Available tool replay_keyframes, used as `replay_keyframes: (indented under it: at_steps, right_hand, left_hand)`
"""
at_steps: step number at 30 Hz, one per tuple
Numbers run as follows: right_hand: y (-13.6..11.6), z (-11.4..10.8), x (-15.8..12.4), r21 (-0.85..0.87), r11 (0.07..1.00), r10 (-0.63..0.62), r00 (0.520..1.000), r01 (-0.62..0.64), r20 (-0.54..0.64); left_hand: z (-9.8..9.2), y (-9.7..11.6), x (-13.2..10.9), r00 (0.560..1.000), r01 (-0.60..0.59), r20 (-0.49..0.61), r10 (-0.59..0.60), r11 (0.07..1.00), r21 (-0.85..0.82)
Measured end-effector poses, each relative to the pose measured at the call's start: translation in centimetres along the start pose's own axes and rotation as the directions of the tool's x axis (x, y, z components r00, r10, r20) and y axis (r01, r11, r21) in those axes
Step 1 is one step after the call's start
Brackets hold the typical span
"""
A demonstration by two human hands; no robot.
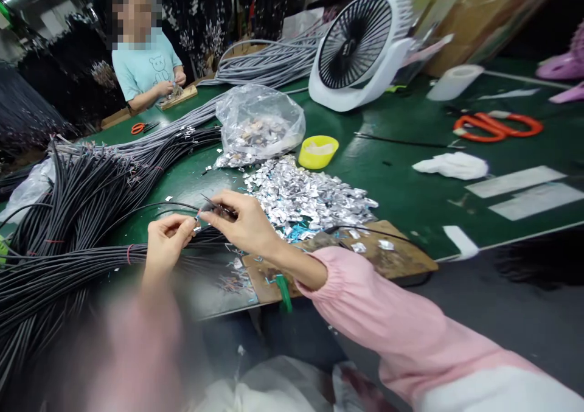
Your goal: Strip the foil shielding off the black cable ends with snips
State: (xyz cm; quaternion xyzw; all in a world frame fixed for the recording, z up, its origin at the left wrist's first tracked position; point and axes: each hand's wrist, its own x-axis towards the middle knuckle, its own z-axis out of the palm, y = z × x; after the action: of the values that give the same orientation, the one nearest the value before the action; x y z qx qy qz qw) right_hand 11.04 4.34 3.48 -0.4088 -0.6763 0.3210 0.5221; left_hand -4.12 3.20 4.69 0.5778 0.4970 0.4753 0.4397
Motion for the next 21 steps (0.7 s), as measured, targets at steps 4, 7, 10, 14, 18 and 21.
replay_keyframes:
  at_steps: [4,7,10,14,18,21]
  right_hand:
    - [0.23,-0.24,-0.13,-0.048,0.999,-0.012,1.000,0.011,-0.011]
    - [0.42,-0.24,-0.19,-0.056,0.998,-0.042,0.999,0.040,-0.027]
    - [0.33,-0.11,-0.29,-0.092,0.988,-0.128,0.991,0.124,-0.037]
    - [0.28,-0.04,-0.32,-0.145,0.964,-0.230,0.973,0.224,-0.019]
    - [0.47,0.04,0.05,-0.077,0.994,-0.082,0.996,0.079,-0.031]
    - [0.46,0.14,0.39,0.217,0.953,0.196,0.976,-0.213,0.097]
  left_hand:
    - [0.45,-0.53,-0.05,0.995,-0.066,-0.074,0.071,0.996,0.067]
    - [0.50,-0.83,-0.05,0.994,-0.073,-0.072,0.079,0.994,0.086]
    - [0.40,-0.96,-0.04,0.995,-0.064,-0.066,0.072,0.991,0.115]
    - [0.53,-0.95,-0.10,0.995,-0.081,-0.046,0.089,0.986,0.146]
    - [0.63,-0.88,-0.09,0.988,-0.124,-0.064,0.139,0.972,0.198]
    - [0.39,-0.93,0.09,0.983,-0.150,-0.072,0.171,0.960,0.236]
